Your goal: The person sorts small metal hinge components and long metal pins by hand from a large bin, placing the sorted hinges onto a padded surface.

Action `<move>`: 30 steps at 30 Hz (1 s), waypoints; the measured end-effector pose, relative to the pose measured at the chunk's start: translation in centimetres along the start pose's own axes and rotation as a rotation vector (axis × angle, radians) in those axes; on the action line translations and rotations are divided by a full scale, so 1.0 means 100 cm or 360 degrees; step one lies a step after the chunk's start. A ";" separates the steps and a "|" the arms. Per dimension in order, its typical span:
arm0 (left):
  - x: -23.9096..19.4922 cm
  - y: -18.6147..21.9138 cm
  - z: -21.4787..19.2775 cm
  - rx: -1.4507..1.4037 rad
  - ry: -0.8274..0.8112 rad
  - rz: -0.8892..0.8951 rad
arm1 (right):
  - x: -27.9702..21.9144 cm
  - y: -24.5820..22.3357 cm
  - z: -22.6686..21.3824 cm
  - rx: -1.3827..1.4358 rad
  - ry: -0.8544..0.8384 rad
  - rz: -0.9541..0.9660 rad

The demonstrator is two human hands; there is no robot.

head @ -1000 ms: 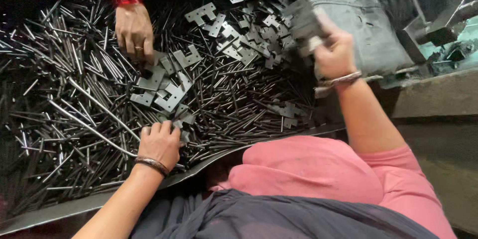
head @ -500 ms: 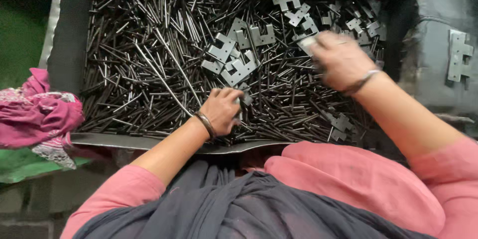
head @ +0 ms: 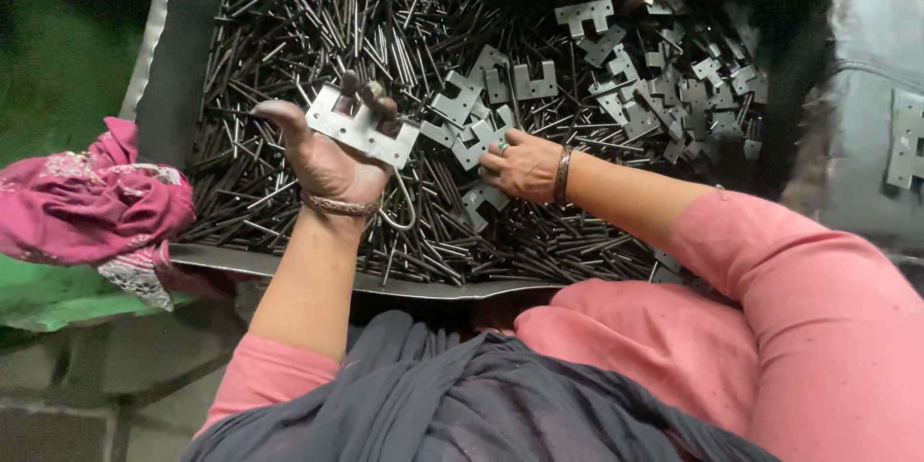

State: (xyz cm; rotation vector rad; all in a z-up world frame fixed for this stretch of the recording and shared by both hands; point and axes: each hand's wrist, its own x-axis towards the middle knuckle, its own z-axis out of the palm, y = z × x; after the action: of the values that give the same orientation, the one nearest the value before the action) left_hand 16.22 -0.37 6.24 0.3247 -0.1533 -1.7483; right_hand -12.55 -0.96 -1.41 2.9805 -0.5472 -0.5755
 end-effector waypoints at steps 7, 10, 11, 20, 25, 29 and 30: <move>-0.003 -0.042 -0.042 0.2894 -0.0477 -0.0015 | -0.053 0.013 -0.026 0.0879 0.0698 0.0355; -0.007 -0.061 -0.058 0.3929 -0.1467 0.0036 | -0.085 0.008 -0.019 0.1788 0.1096 0.0721; -0.009 -0.066 -0.062 0.3923 -0.1475 0.0041 | -0.092 0.003 -0.014 0.2120 0.1150 0.0944; 0.008 -0.080 -0.078 0.3844 -0.2490 0.0309 | -0.178 -0.005 -0.022 0.2802 0.1570 0.1388; -0.001 -0.102 -0.072 0.2539 -0.0844 0.0490 | -0.204 -0.008 -0.027 0.3812 0.2481 0.1058; 0.007 -0.103 -0.045 0.0876 0.0327 -0.0463 | -0.163 0.010 -0.014 0.3590 0.2157 0.1942; 0.003 -0.104 -0.038 0.0632 0.0293 -0.0593 | -0.147 0.010 -0.016 0.3488 0.1894 0.1950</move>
State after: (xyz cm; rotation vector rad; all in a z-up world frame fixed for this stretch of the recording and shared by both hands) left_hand 7.53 1.74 -0.30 0.8453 -0.3244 -2.0383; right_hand -25.06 3.33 5.38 -0.4614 1.3592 -1.2185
